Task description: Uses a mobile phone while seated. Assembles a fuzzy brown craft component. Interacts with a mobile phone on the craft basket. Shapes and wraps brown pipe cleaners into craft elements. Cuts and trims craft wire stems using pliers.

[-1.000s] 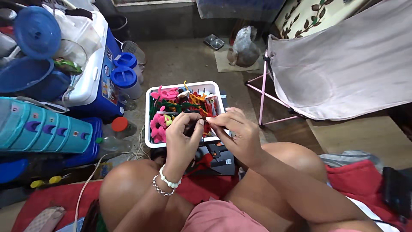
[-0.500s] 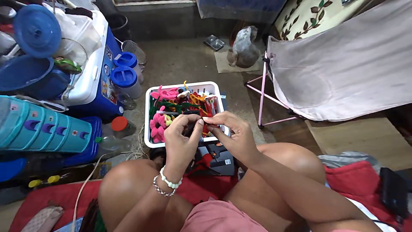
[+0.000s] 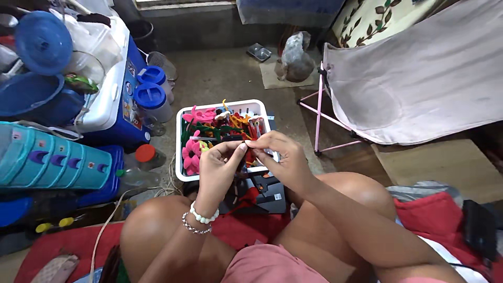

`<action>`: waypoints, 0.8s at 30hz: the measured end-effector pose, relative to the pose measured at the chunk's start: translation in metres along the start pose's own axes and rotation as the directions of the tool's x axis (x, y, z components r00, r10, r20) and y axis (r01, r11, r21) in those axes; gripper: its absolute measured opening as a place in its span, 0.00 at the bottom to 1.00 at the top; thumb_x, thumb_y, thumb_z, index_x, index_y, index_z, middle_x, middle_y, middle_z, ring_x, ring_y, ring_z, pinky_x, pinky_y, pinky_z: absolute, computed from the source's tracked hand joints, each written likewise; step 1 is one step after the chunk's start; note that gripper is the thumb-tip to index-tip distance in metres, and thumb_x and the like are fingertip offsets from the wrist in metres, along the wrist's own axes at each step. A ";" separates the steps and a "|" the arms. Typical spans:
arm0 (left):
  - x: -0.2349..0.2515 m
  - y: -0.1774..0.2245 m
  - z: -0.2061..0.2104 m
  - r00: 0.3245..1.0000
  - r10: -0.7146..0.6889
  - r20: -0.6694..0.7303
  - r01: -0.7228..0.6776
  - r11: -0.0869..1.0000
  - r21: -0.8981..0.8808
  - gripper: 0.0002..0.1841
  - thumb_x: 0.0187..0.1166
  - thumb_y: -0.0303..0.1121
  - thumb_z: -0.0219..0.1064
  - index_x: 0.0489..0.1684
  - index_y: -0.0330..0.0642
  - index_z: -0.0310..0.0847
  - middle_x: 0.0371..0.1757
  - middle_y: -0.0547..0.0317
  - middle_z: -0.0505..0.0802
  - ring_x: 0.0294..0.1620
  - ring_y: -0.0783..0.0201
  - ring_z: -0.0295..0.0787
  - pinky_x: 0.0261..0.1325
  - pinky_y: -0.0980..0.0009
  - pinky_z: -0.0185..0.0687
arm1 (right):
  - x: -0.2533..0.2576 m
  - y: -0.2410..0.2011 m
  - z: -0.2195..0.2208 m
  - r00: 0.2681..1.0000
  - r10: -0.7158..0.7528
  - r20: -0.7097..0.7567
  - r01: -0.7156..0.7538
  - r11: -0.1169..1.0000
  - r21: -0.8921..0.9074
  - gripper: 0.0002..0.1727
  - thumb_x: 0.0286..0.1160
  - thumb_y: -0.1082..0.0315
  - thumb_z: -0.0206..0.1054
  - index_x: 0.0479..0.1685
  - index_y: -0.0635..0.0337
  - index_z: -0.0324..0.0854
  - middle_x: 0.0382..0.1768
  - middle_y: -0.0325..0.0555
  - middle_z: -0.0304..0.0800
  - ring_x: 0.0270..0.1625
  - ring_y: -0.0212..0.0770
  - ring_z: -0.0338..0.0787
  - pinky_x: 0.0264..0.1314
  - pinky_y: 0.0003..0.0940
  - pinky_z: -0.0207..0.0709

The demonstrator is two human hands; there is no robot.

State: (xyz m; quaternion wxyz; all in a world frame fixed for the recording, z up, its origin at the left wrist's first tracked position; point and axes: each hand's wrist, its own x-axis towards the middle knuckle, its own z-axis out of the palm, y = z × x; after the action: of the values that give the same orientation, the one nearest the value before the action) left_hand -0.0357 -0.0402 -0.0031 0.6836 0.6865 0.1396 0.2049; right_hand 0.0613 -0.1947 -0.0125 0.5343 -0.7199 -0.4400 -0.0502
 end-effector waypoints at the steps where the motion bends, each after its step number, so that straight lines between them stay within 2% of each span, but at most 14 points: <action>1: 0.001 0.001 0.001 0.999 -0.040 -0.003 0.040 0.999 -0.037 0.04 0.79 0.24 0.70 0.42 0.36 0.92 0.33 0.59 0.95 0.33 0.70 0.92 0.42 0.75 0.90 | 0.000 0.000 -0.001 1.000 0.003 0.008 -0.003 1.000 0.007 0.09 0.76 0.68 0.72 0.49 0.56 0.95 0.45 0.38 0.94 0.54 0.32 0.90 0.63 0.34 0.84; 3: 0.002 0.001 0.003 0.996 -0.094 -0.011 0.093 0.994 -0.063 0.04 0.80 0.25 0.70 0.41 0.36 0.91 0.31 0.59 0.94 0.30 0.71 0.90 0.37 0.76 0.87 | 0.001 0.000 -0.002 0.999 0.014 0.031 -0.014 1.000 0.007 0.11 0.73 0.64 0.76 0.50 0.56 0.94 0.45 0.37 0.94 0.53 0.31 0.90 0.62 0.34 0.84; 5: 0.002 0.000 0.004 0.992 -0.121 -0.033 0.118 0.991 -0.069 0.04 0.80 0.24 0.70 0.39 0.36 0.91 0.29 0.59 0.93 0.29 0.71 0.89 0.36 0.77 0.87 | 0.002 -0.001 -0.002 0.999 0.013 0.042 -0.012 0.999 -0.037 0.13 0.70 0.63 0.78 0.52 0.55 0.94 0.44 0.36 0.94 0.53 0.31 0.90 0.67 0.39 0.80; 7: 0.002 -0.001 0.007 0.990 -0.128 -0.061 0.124 0.990 -0.066 0.04 0.80 0.24 0.69 0.39 0.36 0.90 0.29 0.60 0.93 0.29 0.72 0.89 0.36 0.77 0.86 | 0.001 -0.002 0.000 1.000 -0.008 0.023 0.010 0.994 -0.110 0.13 0.70 0.63 0.78 0.52 0.54 0.94 0.45 0.36 0.95 0.55 0.33 0.90 0.73 0.46 0.75; 10: 0.002 -0.003 0.009 0.989 -0.117 -0.085 0.112 0.992 -0.064 0.04 0.79 0.23 0.69 0.39 0.37 0.90 0.30 0.61 0.93 0.31 0.72 0.89 0.40 0.77 0.87 | -0.001 -0.003 0.003 0.997 -0.058 -0.041 0.050 0.981 -0.189 0.09 0.71 0.64 0.77 0.47 0.55 0.94 0.44 0.36 0.97 0.55 0.33 0.92 0.78 0.47 0.74; 18: -0.001 -0.001 0.013 0.984 -0.140 -0.108 0.127 0.985 -0.120 0.04 0.79 0.22 0.69 0.39 0.36 0.90 0.31 0.59 0.94 0.32 0.71 0.91 0.42 0.75 0.89 | -0.001 -0.004 0.004 0.996 -0.033 -0.084 0.020 0.989 -0.149 0.04 0.71 0.67 0.76 0.39 0.55 0.92 0.41 0.34 0.96 0.53 0.30 0.92 0.77 0.45 0.74; 24: -0.002 -0.001 0.011 0.987 -0.137 -0.087 0.126 0.985 -0.117 0.04 0.79 0.23 0.69 0.38 0.36 0.90 0.31 0.59 0.93 0.32 0.70 0.90 0.41 0.75 0.88 | 0.002 -0.005 -0.002 0.996 -0.076 -0.036 0.070 0.986 -0.152 0.03 0.72 0.69 0.74 0.39 0.57 0.91 0.40 0.36 0.95 0.52 0.32 0.92 0.76 0.47 0.74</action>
State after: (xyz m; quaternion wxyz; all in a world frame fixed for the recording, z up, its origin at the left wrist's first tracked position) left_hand -0.0321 -0.0509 -0.0041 0.7254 0.6262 0.2052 0.1990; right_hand 0.0601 -0.1946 -0.0073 0.4852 -0.7406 -0.4498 -0.1176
